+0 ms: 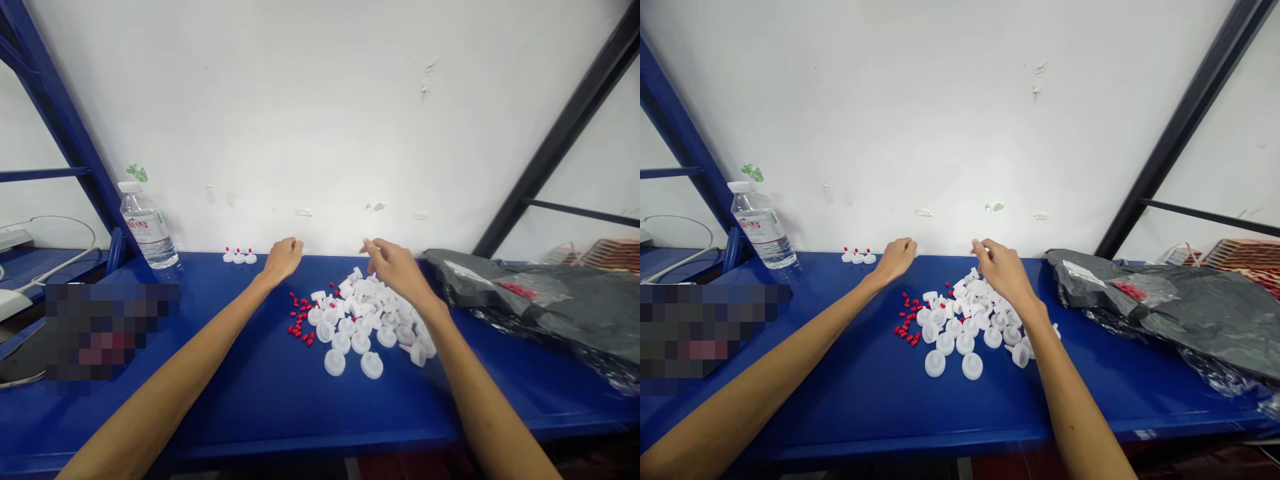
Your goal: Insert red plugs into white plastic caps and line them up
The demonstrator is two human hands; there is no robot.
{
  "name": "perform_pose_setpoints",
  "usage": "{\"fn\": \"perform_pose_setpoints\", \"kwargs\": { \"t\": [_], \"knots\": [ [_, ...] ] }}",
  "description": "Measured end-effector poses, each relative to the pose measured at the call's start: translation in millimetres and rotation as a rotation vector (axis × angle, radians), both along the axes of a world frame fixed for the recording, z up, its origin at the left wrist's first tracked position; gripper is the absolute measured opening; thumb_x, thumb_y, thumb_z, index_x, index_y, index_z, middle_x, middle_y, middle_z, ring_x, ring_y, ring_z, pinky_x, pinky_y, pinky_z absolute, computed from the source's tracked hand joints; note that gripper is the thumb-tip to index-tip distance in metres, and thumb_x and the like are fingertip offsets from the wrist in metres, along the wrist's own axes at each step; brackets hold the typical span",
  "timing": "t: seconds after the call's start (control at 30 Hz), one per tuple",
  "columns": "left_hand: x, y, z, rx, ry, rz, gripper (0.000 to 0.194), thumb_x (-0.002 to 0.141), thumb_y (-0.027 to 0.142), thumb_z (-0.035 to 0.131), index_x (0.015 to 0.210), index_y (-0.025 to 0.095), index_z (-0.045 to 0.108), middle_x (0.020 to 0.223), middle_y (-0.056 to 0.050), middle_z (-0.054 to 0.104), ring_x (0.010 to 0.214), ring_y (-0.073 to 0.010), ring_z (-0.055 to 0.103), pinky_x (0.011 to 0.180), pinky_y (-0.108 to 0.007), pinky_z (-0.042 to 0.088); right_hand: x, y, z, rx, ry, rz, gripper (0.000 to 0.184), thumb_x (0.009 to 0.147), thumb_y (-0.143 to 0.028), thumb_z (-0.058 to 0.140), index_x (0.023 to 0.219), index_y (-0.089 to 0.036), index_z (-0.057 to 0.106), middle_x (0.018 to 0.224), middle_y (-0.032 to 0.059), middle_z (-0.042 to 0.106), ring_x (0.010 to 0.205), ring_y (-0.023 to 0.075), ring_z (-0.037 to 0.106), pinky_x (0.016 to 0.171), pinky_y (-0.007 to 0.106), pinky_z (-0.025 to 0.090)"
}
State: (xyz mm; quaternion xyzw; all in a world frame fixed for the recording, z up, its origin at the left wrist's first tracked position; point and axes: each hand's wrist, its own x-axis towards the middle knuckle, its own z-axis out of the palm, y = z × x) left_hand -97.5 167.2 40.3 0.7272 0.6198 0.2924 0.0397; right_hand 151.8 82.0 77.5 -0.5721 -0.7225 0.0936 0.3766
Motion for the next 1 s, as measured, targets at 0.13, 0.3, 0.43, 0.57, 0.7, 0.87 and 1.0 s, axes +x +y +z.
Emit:
{"fn": "perform_pose_setpoints", "kwargs": {
  "t": [0.13,0.3,0.43,0.57,0.7,0.87,1.0],
  "knots": [
    [54,-16,18.6,-0.005,-0.237,-0.101,0.052,0.097,0.032,0.012,0.079,0.018,0.058,0.074,-0.007,0.068,0.068,-0.0171,0.065,0.058,-0.025,0.044,-38,-8,-11.3,-0.118,0.408,0.149,0.062,0.097,-0.068,0.027,0.142,-0.027,0.035,0.087,0.0036,0.070,0.056,0.0165,0.065,0.048,0.026,0.049],
    [101,-43,26.2,-0.216,-0.875,-0.307,0.040,0.093,0.038,0.029,0.070,0.018,0.055,0.055,-0.003,0.058,0.049,-0.0152,0.054,0.049,-0.025,0.040,-56,-9,-24.4,-0.125,0.463,0.073,0.059,0.096,-0.071,0.029,0.135,-0.027,0.034,0.080,0.0027,0.068,0.047,0.0177,0.062,0.045,0.028,0.049],
    [101,-52,25.1,-0.254,-0.812,-0.388,0.038,0.090,0.038,0.038,0.062,0.019,0.055,0.042,0.000,0.049,0.043,-0.0146,0.050,0.049,-0.025,0.038,-47,1,-29.8,-0.074,0.492,0.025,0.044,0.099,-0.064,0.032,0.114,-0.025,0.045,0.065,-0.0012,0.062,0.041,0.0166,0.057,0.044,0.028,0.047],
    [94,-55,22.6,-0.155,-0.709,-0.333,0.038,0.088,0.035,0.040,0.061,0.018,0.060,0.050,-0.002,0.058,0.053,-0.0157,0.057,0.054,-0.025,0.039,-46,7,-30.5,-0.155,0.654,0.093,0.030,0.096,-0.054,0.048,0.106,-0.025,0.049,0.068,-0.0016,0.061,0.046,0.0145,0.057,0.042,0.025,0.046],
    [94,-59,19.9,-0.043,-0.600,-0.307,0.038,0.089,0.035,0.040,0.066,0.019,0.065,0.066,-0.005,0.069,0.064,-0.0173,0.061,0.059,-0.026,0.041,-51,1,-25.5,-0.312,0.936,0.209,0.020,0.095,-0.042,0.053,0.099,-0.023,0.054,0.085,0.0014,0.064,0.056,0.0123,0.059,0.048,0.024,0.050],
    [100,-66,17.5,0.051,-0.508,-0.215,0.036,0.091,0.035,0.039,0.068,0.022,0.063,0.072,-0.005,0.070,0.065,-0.0176,0.058,0.063,-0.029,0.040,-54,-7,-23.2,-0.329,0.979,0.181,0.015,0.096,-0.038,0.053,0.102,-0.024,0.053,0.081,-0.0013,0.060,0.054,0.0104,0.053,0.044,0.020,0.045],
    [101,-65,17.1,0.030,-0.567,-0.261,0.037,0.090,0.034,0.040,0.060,0.021,0.057,0.061,-0.004,0.063,0.058,-0.0165,0.053,0.060,-0.029,0.038,-58,-8,-26.2,-0.273,0.988,0.208,0.022,0.094,-0.043,0.056,0.090,-0.023,0.048,0.061,-0.0070,0.041,0.044,0.0075,0.037,0.037,0.017,0.031]
  ]
}}
